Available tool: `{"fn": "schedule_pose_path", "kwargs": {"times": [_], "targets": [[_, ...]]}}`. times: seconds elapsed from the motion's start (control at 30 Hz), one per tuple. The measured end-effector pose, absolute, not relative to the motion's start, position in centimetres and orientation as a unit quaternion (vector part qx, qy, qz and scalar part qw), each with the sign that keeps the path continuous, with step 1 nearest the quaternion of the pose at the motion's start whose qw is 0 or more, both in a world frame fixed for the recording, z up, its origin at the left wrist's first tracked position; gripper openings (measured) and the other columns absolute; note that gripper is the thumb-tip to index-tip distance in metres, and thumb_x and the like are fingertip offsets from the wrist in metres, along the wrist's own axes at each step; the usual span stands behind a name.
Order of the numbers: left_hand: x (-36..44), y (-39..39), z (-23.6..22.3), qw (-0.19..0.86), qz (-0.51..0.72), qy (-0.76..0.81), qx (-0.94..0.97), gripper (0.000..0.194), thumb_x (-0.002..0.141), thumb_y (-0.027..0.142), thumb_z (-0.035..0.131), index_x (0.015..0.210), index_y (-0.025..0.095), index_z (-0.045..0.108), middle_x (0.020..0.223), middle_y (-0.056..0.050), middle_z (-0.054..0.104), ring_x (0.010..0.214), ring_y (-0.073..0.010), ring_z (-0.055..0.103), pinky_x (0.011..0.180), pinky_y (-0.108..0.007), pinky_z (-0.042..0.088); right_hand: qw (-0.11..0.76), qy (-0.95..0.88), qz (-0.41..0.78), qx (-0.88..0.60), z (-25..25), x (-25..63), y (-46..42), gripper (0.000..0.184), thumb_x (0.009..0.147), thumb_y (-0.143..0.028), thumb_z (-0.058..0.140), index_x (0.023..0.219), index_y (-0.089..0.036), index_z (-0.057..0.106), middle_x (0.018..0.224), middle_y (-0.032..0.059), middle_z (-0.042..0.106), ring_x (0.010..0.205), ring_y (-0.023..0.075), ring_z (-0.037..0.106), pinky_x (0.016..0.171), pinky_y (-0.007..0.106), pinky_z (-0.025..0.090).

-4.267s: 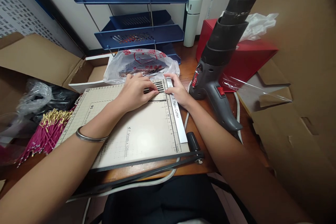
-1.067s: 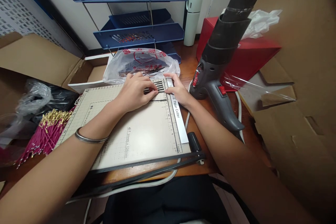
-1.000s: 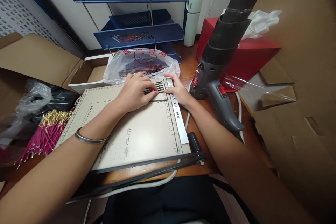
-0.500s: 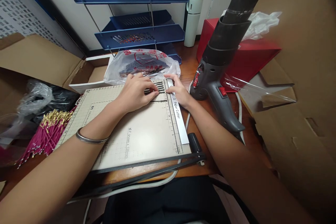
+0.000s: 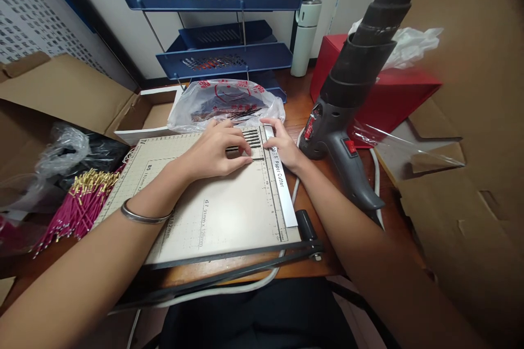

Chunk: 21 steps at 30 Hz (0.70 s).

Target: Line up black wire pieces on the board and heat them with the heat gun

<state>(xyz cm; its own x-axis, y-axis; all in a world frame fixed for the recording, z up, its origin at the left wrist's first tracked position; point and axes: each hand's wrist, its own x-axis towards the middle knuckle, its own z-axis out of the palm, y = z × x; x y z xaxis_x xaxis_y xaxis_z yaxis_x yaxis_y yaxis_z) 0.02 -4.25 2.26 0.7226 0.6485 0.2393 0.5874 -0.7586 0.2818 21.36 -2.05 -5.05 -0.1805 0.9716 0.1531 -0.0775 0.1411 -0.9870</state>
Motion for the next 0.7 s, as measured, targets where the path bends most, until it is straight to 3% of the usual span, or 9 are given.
{"fn": "schedule_pose_path", "kwargs": {"times": [0.7], "targets": [[0.22,-3.93,1.82,0.045,0.176,0.377,0.908,0.025,0.094,0.041,0.064,0.084,0.023,0.079,0.088,-0.007,0.078,0.092,-0.0271,0.054,0.087,-0.046,0.031,0.475,-0.579,0.539,-0.385,-5.28,21.85,-2.31,0.071,0.060,-0.028,0.067,0.128,-0.029,0.047,0.137,0.0066,0.058,0.136,0.0321,0.051,0.127,0.056,0.032]]}}
